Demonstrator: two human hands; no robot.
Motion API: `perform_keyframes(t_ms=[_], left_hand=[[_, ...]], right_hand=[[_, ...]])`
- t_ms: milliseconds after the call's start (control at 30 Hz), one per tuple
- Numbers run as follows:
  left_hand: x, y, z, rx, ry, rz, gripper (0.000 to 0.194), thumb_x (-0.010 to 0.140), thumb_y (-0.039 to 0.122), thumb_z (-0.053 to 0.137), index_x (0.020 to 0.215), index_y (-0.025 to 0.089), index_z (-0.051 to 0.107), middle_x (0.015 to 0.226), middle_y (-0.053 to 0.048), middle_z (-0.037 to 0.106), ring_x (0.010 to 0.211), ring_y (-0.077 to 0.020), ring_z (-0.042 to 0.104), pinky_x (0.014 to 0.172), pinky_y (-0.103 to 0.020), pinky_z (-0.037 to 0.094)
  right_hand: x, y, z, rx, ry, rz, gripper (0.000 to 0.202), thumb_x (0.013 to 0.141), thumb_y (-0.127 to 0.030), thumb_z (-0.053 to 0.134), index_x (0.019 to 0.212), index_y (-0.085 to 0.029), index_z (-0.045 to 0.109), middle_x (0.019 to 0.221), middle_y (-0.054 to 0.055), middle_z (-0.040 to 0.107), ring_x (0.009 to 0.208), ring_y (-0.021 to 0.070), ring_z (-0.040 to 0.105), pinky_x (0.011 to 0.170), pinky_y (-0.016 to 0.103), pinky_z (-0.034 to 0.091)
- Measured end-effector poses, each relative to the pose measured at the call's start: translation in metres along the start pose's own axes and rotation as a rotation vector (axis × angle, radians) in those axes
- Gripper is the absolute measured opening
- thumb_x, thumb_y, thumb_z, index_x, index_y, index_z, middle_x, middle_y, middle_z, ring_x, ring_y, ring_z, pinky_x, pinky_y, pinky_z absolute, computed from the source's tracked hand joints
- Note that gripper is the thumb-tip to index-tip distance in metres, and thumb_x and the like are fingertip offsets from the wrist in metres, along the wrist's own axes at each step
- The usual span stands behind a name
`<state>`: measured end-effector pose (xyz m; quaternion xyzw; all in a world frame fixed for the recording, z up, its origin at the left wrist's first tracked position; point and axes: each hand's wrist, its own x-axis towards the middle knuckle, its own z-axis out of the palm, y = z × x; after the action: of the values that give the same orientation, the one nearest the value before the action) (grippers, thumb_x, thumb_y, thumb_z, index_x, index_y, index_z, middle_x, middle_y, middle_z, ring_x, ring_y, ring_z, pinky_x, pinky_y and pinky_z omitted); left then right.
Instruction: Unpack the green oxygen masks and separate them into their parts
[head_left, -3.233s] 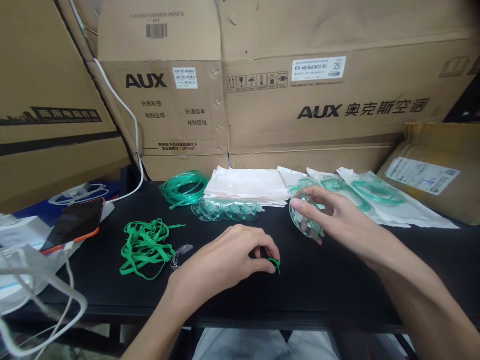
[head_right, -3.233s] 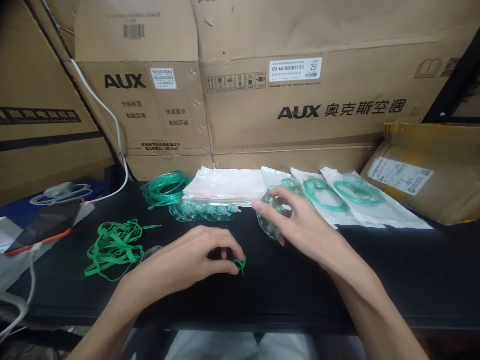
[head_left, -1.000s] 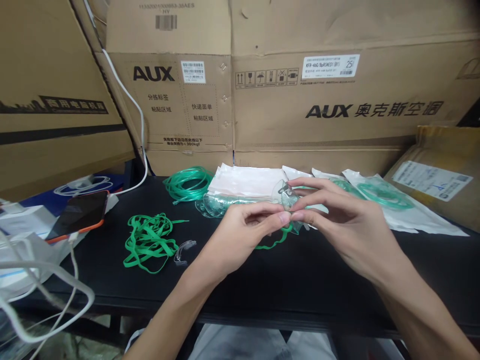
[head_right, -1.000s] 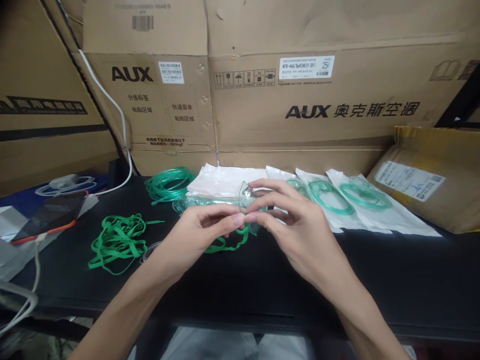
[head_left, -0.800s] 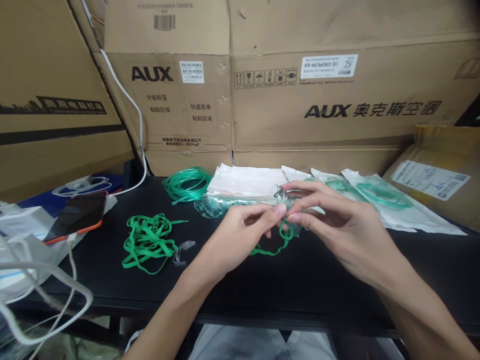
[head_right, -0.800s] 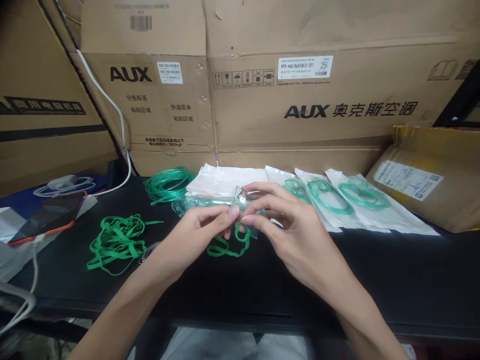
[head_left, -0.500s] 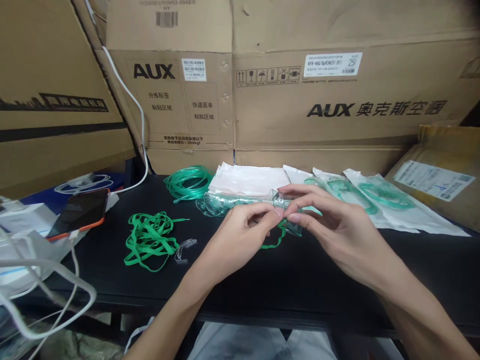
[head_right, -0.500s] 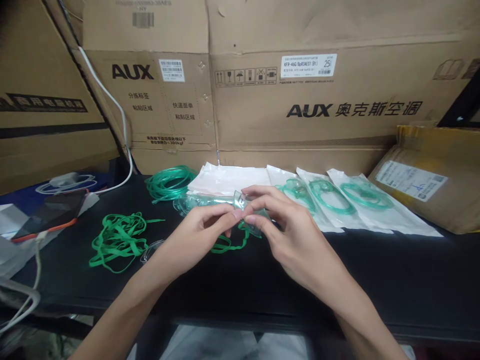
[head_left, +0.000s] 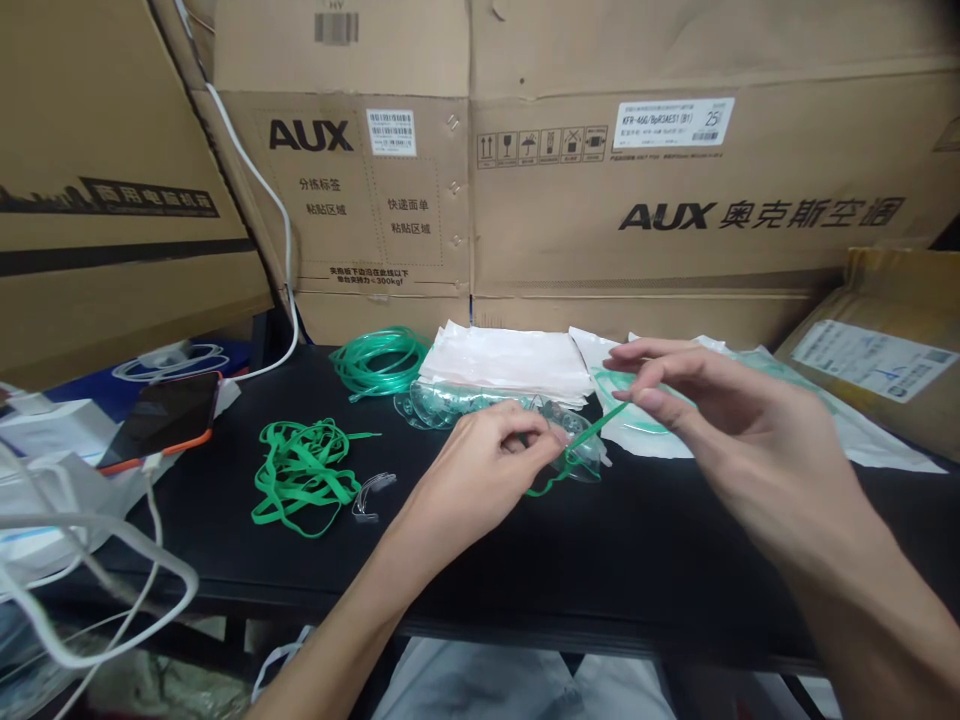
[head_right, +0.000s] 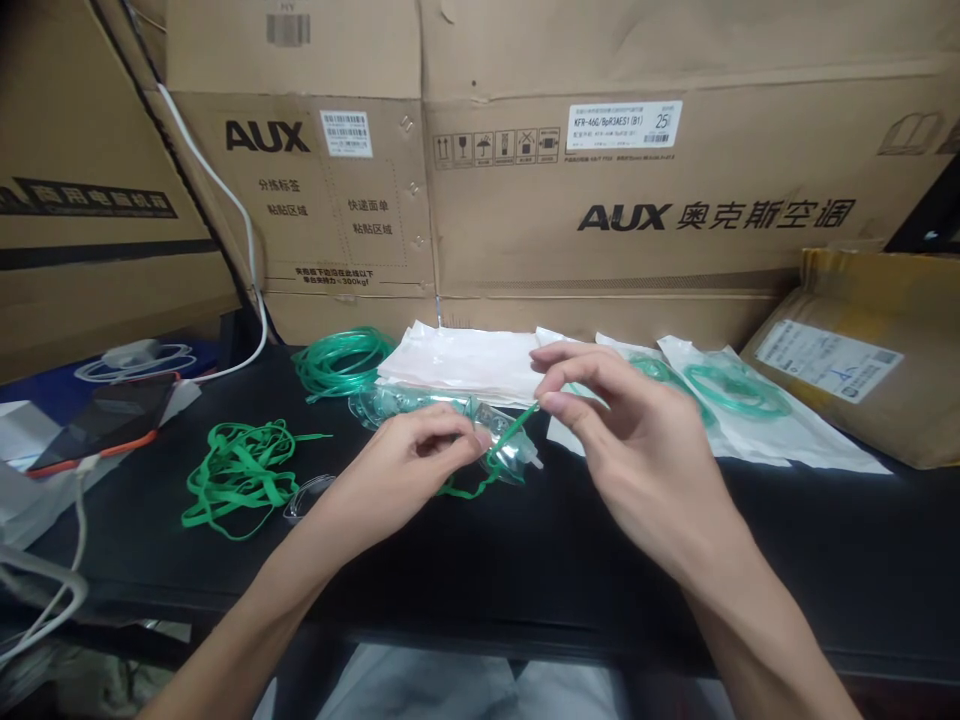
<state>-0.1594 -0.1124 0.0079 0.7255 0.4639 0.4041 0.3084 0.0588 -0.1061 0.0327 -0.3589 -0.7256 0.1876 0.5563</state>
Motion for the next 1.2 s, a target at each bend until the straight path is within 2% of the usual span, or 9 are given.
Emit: perform_keyframes(t_ms=[167,267,367,467,633,767,867,1067,1200], left_hand=[[0.0,0.001,-0.001,0.004,-0.035,-0.02,0.024,0.097,0.037,0.062,0.091,0.025,0.082,0.102,-0.001,0.075,0.096,-0.0207,0.065,0.086,-0.029,0.045],[-0.001,0.006,-0.002,-0.082,-0.056,-0.014,0.03,0.099,0.041,0.06,0.084,0.022,0.079,0.087,0.0,0.072,0.082,-0.0182,0.06,0.077,-0.028,0.043],[-0.001,0.01,-0.008,-0.12,-0.089,-0.025,0.043,0.101,0.049,0.057,0.073,0.019,0.07,0.064,0.003,0.053,0.065,-0.0143,0.046,0.062,-0.027,0.033],[-0.003,0.011,-0.021,-0.033,-0.085,-0.043,0.051,0.102,0.06,0.054,0.076,0.02,0.072,0.06,0.004,0.047,0.061,-0.0139,0.042,0.058,-0.027,0.029],[-0.005,0.001,-0.051,0.34,0.085,-0.043,0.05,0.102,0.061,0.052,0.085,0.022,0.077,0.081,0.001,0.073,0.075,-0.0188,0.059,0.07,-0.027,0.038],[-0.008,-0.009,-0.067,0.52,0.022,-0.085,0.037,0.103,0.053,0.053,0.103,0.028,0.08,0.109,0.0,0.078,0.101,-0.0244,0.066,0.084,-0.029,0.041],[-0.013,-0.012,-0.075,0.586,-0.049,-0.16,0.033,0.1,0.055,0.056,0.109,0.034,0.08,0.113,0.0,0.078,0.107,-0.025,0.067,0.084,-0.028,0.043],[-0.027,-0.019,-0.092,0.672,-0.158,-0.476,0.044,0.085,0.071,0.064,0.08,0.03,0.08,0.076,0.0,0.075,0.059,-0.0181,0.062,0.054,-0.028,0.036],[-0.025,-0.027,-0.092,0.606,-0.203,-0.491,0.033,0.077,0.06,0.074,0.07,0.028,0.077,0.065,0.002,0.07,0.053,-0.0156,0.055,0.05,-0.027,0.034]], right_hand=[[0.002,0.001,-0.007,0.003,0.016,0.015,0.011,0.099,-0.033,0.071,0.088,-0.029,0.07,0.122,0.004,0.072,0.13,0.0308,0.062,0.113,0.045,0.047],[0.001,0.009,-0.005,0.049,-0.157,0.108,0.016,0.095,-0.041,0.076,0.105,-0.029,0.071,0.127,0.005,0.071,0.128,0.0315,0.064,0.107,0.045,0.054],[-0.002,0.015,0.0,0.111,-0.398,0.298,0.052,0.092,-0.047,0.079,0.138,-0.034,0.059,0.131,0.007,0.069,0.11,0.0279,0.072,0.092,0.04,0.061],[-0.003,0.019,0.005,0.163,-0.506,0.371,0.056,0.093,-0.049,0.078,0.143,-0.033,0.058,0.126,0.007,0.07,0.102,0.026,0.074,0.088,0.04,0.062],[-0.002,0.022,-0.001,0.089,-0.563,0.383,0.056,0.092,-0.056,0.076,0.141,-0.032,0.063,0.126,0.005,0.072,0.111,0.0282,0.071,0.095,0.044,0.058],[-0.002,0.022,-0.009,-0.005,-0.655,0.426,0.064,0.09,-0.061,0.077,0.145,-0.032,0.063,0.12,0.005,0.075,0.107,0.0297,0.071,0.094,0.047,0.057],[-0.003,0.024,-0.013,-0.056,-0.675,0.425,0.065,0.088,-0.059,0.079,0.146,-0.035,0.062,0.125,0.003,0.074,0.112,0.0311,0.069,0.096,0.047,0.055],[-0.002,0.033,-0.015,-0.12,-0.646,0.388,0.061,0.09,-0.06,0.077,0.144,-0.038,0.062,0.13,0.003,0.072,0.118,0.0335,0.066,0.101,0.053,0.051],[0.0,0.034,-0.015,-0.133,-0.607,0.354,0.059,0.088,-0.062,0.077,0.138,-0.034,0.067,0.137,0.005,0.07,0.124,0.0361,0.063,0.1,0.052,0.053]])
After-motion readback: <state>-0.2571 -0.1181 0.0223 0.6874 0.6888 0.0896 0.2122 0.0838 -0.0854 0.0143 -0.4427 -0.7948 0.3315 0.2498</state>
